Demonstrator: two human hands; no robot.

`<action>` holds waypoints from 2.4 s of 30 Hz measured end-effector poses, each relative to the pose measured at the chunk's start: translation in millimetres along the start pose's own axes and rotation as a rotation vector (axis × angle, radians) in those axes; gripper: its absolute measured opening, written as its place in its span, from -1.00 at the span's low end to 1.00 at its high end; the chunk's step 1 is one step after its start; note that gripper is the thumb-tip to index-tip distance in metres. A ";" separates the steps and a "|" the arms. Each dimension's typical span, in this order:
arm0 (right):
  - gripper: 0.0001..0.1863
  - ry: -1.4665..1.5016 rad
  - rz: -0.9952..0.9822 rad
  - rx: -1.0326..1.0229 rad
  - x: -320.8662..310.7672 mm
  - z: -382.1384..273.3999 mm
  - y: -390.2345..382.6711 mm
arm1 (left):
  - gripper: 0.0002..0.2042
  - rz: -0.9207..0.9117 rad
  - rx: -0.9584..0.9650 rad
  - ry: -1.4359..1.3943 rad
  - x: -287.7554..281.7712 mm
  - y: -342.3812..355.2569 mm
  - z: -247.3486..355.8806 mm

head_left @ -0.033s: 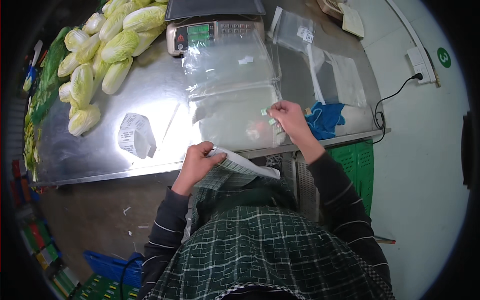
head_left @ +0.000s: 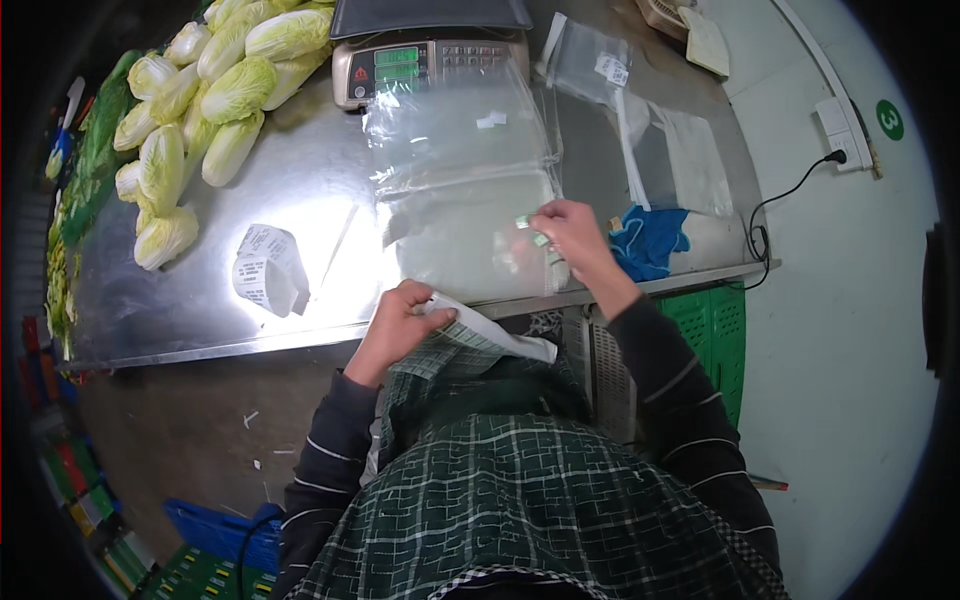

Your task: Labeling plastic bags for food packaging using stickers from a sheet.

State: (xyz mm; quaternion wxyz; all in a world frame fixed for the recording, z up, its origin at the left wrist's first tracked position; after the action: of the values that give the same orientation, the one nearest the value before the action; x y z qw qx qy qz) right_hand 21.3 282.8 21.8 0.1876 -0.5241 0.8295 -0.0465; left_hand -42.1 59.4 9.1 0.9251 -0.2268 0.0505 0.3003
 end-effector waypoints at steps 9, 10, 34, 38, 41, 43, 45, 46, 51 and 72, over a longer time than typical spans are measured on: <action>-0.48 -0.876 -0.180 -0.256 21.1 18.3 19.1 | -0.76 0.046 0.002 -0.008 6.6 17.0 -23.8; -0.48 -0.885 -0.351 -0.245 45.4 26.0 5.3 | -0.76 0.035 0.014 0.006 5.4 13.7 -23.8; -0.79 -0.325 0.145 -0.299 -59.5 -46.9 78.3 | -0.72 -0.015 0.134 -0.031 29.0 26.1 -6.4; -0.69 -0.213 0.137 -0.144 -22.4 -4.2 69.7 | -0.67 0.026 0.136 -0.064 30.0 29.1 -12.2; -0.52 -0.549 0.095 -0.155 2.4 25.1 49.6 | -0.68 -0.011 0.108 -0.048 32.7 25.9 -8.4; -0.43 -0.817 0.132 -0.280 -1.3 10.5 46.9 | -0.67 0.005 0.100 -0.066 29.8 25.6 -9.3; -0.37 -0.983 -0.027 -0.314 -3.2 8.1 47.9 | -0.71 -0.005 0.092 -0.055 30.7 27.6 -13.5; -0.37 -0.982 -0.028 -0.317 3.1 9.4 43.2 | -0.75 -0.015 0.083 -0.043 31.5 27.6 -16.2; -0.59 -0.833 -0.298 -0.408 45.1 19.4 11.9 | -0.83 -0.265 0.170 -0.132 54.3 -5.4 32.6; -0.75 -0.558 -0.444 -0.143 37.0 21.6 41.9 | -0.81 -0.083 -0.006 -0.136 34.0 48.8 0.1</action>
State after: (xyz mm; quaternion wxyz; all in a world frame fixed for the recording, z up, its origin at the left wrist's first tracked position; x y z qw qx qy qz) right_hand -20.7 271.3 -19.3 0.3550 -0.6958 0.6134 0.1166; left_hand -42.5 112.5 -17.6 0.9373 -0.2106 -0.0228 0.2766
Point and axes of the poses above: each hand's wrist, its own y-axis towards the middle knuckle, its own x-axis out of the palm, z = x × y, the point moved 9 cm from there along y, towards the middle knuckle, and after that the axes turned 7 degrees about -x, right-handed, at the moved point
